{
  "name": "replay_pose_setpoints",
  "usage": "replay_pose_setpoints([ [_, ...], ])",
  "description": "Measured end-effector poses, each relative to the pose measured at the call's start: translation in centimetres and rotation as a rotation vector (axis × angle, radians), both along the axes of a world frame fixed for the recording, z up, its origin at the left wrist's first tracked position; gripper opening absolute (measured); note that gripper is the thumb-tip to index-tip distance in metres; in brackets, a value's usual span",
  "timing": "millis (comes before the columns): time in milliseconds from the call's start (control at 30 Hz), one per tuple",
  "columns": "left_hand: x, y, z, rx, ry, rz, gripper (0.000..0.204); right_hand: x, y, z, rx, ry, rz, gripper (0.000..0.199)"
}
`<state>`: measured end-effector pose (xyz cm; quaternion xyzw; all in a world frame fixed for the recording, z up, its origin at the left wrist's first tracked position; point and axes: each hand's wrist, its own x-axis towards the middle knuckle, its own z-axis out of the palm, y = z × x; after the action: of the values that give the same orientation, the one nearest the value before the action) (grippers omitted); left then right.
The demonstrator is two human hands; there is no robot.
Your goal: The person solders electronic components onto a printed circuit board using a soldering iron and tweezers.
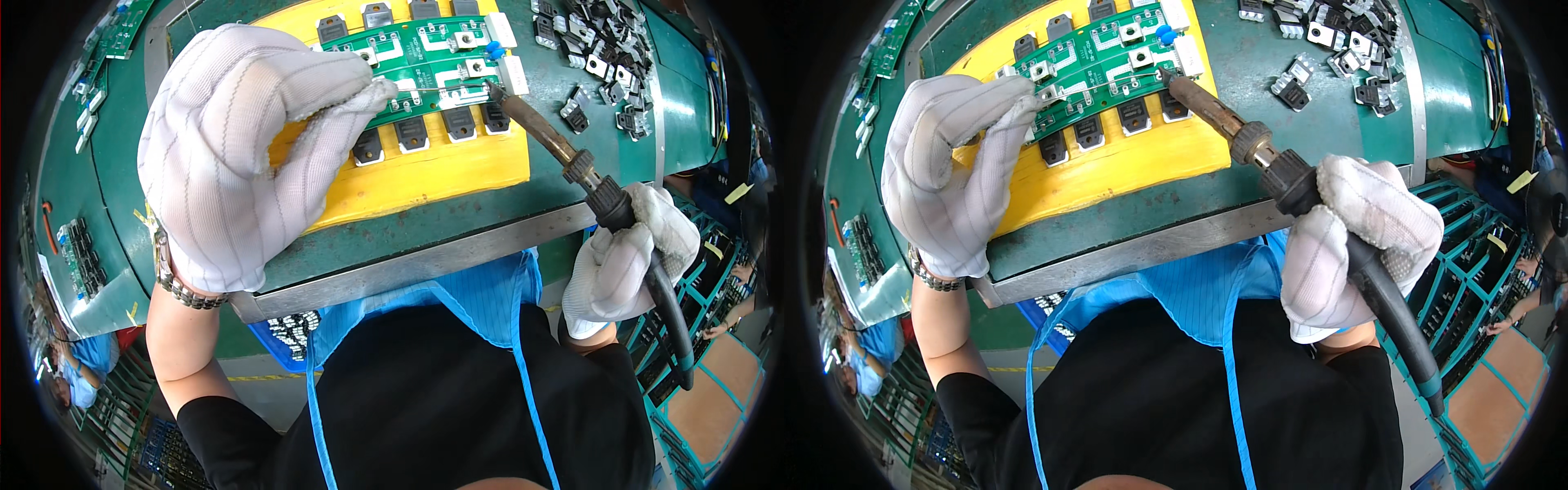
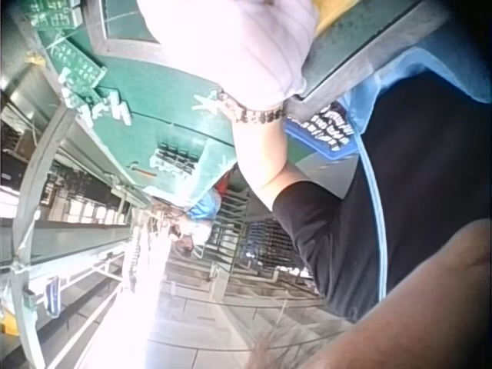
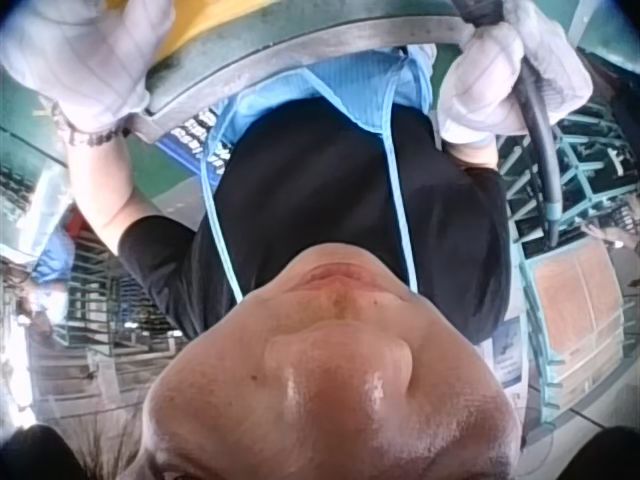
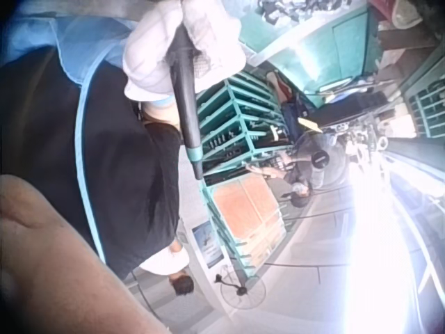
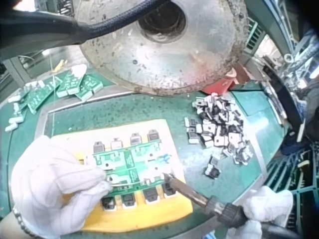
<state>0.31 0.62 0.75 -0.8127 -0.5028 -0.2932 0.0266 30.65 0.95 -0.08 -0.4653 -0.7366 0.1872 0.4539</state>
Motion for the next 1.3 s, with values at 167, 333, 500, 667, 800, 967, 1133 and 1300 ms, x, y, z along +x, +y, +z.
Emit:
replay_pose_setpoints([
  [167, 0.2, 0.1, -0.1, 0.015, 0.003, -0.014, 0.020, 0.2, -0.1, -0.5, -0.012, -0.009, -0.057, 0.029],
  [333, 0.4, 0.6, -0.3, 0.011, 0.029, -0.052, 0.022, 0.2, 0.1, -0.5, 0.002, -0.066, -0.075, 0.033],
  [500, 0.4, 0.4, -0.1, 0.000, 0.039, -0.064, 0.022, 0.1, 0.0, -0.8, 0.022, 0.039, -0.068, 0.031],
  [667, 0.1, 0.7, 0.8, -0.014, 0.074, -0.139, 0.022, 0.9, 0.0, -1.2, 0.018, 0.066, -0.025, 0.031],
  [800, 1.4, 0.2, 0.0, 0.019, -0.042, -0.362, 0.032, 1.4, 0.1, -1.4, -0.002, 0.260, -0.003, 0.029],
  [967, 2.1, -1.1, -1.1, -0.072, 0.167, -0.284, 0.040, 1.2, 0.1, -0.9, -0.057, 0.183, 0.037, 0.025],
  [1133, 2.1, -0.6, -0.8, -0.043, 0.122, -0.306, 0.032, 0.6, 0.4, -0.8, -0.072, 0.240, 0.130, 0.024],
  [1300, 0.4, -0.2, 0.8, -0.156, 0.041, -0.315, 0.025, 0.2, 0.2, -1.0, -0.065, 0.165, 0.080, 0.023],
])
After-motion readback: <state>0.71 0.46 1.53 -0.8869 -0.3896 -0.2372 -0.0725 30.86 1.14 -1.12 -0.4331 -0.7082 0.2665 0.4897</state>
